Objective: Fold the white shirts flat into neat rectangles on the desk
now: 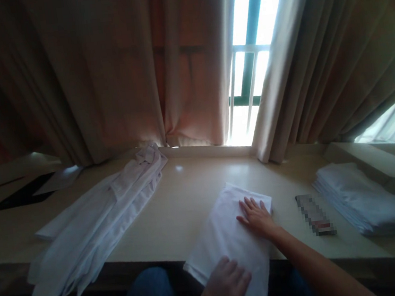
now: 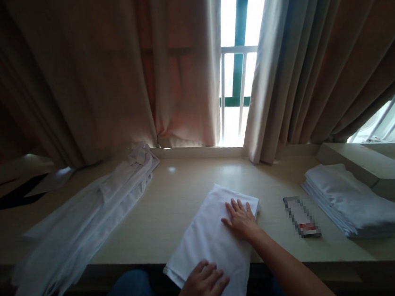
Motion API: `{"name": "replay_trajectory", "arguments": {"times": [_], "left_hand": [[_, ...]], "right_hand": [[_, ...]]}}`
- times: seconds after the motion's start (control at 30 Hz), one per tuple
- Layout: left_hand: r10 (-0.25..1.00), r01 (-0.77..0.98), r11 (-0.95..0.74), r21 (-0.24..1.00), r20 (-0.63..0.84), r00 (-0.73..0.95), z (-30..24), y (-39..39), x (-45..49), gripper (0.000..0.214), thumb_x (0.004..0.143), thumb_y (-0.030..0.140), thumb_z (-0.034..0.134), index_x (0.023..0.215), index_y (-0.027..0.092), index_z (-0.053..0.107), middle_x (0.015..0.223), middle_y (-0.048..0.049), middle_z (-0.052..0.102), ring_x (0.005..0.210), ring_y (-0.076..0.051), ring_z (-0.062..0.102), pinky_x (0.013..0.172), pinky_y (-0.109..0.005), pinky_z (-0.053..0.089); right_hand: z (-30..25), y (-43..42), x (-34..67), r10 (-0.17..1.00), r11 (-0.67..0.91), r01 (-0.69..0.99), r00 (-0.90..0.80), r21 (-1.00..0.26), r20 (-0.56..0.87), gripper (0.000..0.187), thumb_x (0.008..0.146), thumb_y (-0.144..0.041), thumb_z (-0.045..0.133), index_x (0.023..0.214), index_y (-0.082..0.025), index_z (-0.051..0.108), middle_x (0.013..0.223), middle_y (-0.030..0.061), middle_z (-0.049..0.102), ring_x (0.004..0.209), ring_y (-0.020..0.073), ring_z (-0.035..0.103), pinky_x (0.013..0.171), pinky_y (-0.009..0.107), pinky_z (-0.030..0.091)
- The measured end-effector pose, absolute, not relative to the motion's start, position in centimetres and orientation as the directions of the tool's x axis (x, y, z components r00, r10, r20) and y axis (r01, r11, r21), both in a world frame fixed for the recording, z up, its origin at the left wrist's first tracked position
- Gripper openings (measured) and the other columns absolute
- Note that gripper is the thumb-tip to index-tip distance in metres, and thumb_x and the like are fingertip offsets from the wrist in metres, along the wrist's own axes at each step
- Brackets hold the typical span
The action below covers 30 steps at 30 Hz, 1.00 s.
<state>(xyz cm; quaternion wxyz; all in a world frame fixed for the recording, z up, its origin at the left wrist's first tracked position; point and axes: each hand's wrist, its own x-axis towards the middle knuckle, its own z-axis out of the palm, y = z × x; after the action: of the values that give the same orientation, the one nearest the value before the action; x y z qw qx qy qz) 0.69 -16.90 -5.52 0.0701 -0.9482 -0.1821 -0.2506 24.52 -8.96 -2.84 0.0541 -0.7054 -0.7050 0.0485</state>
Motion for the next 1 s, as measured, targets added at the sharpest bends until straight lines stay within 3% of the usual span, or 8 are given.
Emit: {"name": "replay_trajectory", "arguments": {"times": [0.07,0.17,0.27,0.43,0.57,0.73,0.9,1.0], "left_hand": [[0.506,0.528,-0.846,0.075,0.427,0.75,-3.8,-14.4,1.3,0.071,0.083,0.067,0.036,0.135,0.019,0.045,0.132,-0.0112,0.054,0.123,-0.027,0.047,0.104,-0.045,0.034],[0.71,0.713,-0.691,0.117,0.296,0.639,-2.8,-9.8,1.3,0.077,0.085,0.066,0.033,0.144,0.017,0.032,0.149,-0.0131,0.032,0.138,-0.03,0.027,0.11,-0.049,0.024],[0.752,0.747,-0.656,0.104,0.177,0.635,-3.8,-7.1,1.0,0.077,0.084,0.068,0.033,0.144,0.019,0.032,0.153,-0.0104,0.025,0.141,-0.029,0.017,0.113,-0.051,0.016],[0.748,0.745,-0.661,0.091,0.16,0.644,-5.3,-7.2,0.8,0.078,0.085,0.066,0.032,0.147,0.02,0.023,0.156,-0.008,0.014,0.143,-0.026,0.006,0.116,-0.048,0.009],[0.755,0.756,-0.649,0.081,0.182,0.629,-5.3,-7.2,1.3,0.078,0.086,0.064,0.034,0.148,0.02,0.021,0.155,-0.0087,0.016,0.143,-0.027,0.007,0.115,-0.049,0.01],[0.77,0.784,-0.618,0.06,0.249,0.588,-6.2,-6.5,2.3,0.075,0.087,0.058,0.037,0.147,0.015,0.023,0.154,-0.0123,0.02,0.143,-0.028,0.011,0.114,-0.05,0.013],[0.852,0.875,-0.483,0.026,0.245,0.463,-6.0,-8.1,4.6,0.075,0.085,0.057,0.038,0.142,0.01,0.034,0.15,-0.0191,0.028,0.139,-0.035,0.02,0.109,-0.055,0.018],[0.895,0.91,-0.415,-0.013,0.175,0.411,-3.9,-9.0,6.0,0.072,0.08,0.059,0.045,0.128,0.006,0.052,0.133,-0.0267,0.048,0.127,-0.042,0.038,0.101,-0.061,0.024]], "right_hand": [[-3.9,-9.9,24.3,1.0,-0.017,0.987,0.017,-0.157,-0.005,0.075,0.088,-0.069,0.019,0.149,-0.024,0.021,0.155,0.0073,0.015,0.142,0.0275,0.006,0.112,0.051,0.001],[-4.7,-10.7,24.3,0.998,-0.047,0.985,0.052,-0.164,0.026,0.073,0.089,-0.067,0.017,0.149,-0.025,0.017,0.156,0.0054,0.011,0.143,0.0257,0.001,0.112,0.049,-0.002],[-4.7,-10.5,24.8,0.998,-0.033,0.984,0.04,-0.172,0.04,0.072,0.088,-0.069,0.018,0.149,-0.029,0.018,0.156,0.0038,0.011,0.143,0.0253,0.002,0.112,0.048,-0.002],[-5.0,-8.5,27.4,0.992,-0.107,0.976,0.119,-0.192,0.051,0.073,0.087,-0.072,0.017,0.147,-0.032,0.024,0.155,0.0044,0.017,0.142,0.0258,0.01,0.112,0.048,0.001],[-5.6,-6.5,29.6,0.979,-0.195,0.962,0.203,-0.191,0.02,0.072,0.089,-0.068,0.013,0.147,-0.027,0.026,0.154,0.0059,0.019,0.142,0.0242,0.012,0.112,0.046,0.001],[-4.9,-4.5,30.3,0.987,-0.16,0.97,0.161,-0.183,-0.007,0.069,0.091,-0.065,0.012,0.148,-0.027,0.023,0.155,0.0052,0.017,0.142,0.0228,0.011,0.113,0.045,0.0],[-2.5,-2.4,29.8,0.999,-0.055,0.993,0.054,-0.109,-0.005,0.065,0.092,-0.061,0.018,0.146,-0.027,0.027,0.155,0.0053,0.018,0.143,0.0253,0.007,0.111,0.05,-0.009],[-1.2,-1.2,28.6,0.993,0.098,0.994,-0.095,-0.046,0.073,0.06,0.093,-0.056,0.027,0.144,-0.025,0.033,0.154,0.005,0.021,0.143,0.0249,0.005,0.11,0.048,-0.014]]}}
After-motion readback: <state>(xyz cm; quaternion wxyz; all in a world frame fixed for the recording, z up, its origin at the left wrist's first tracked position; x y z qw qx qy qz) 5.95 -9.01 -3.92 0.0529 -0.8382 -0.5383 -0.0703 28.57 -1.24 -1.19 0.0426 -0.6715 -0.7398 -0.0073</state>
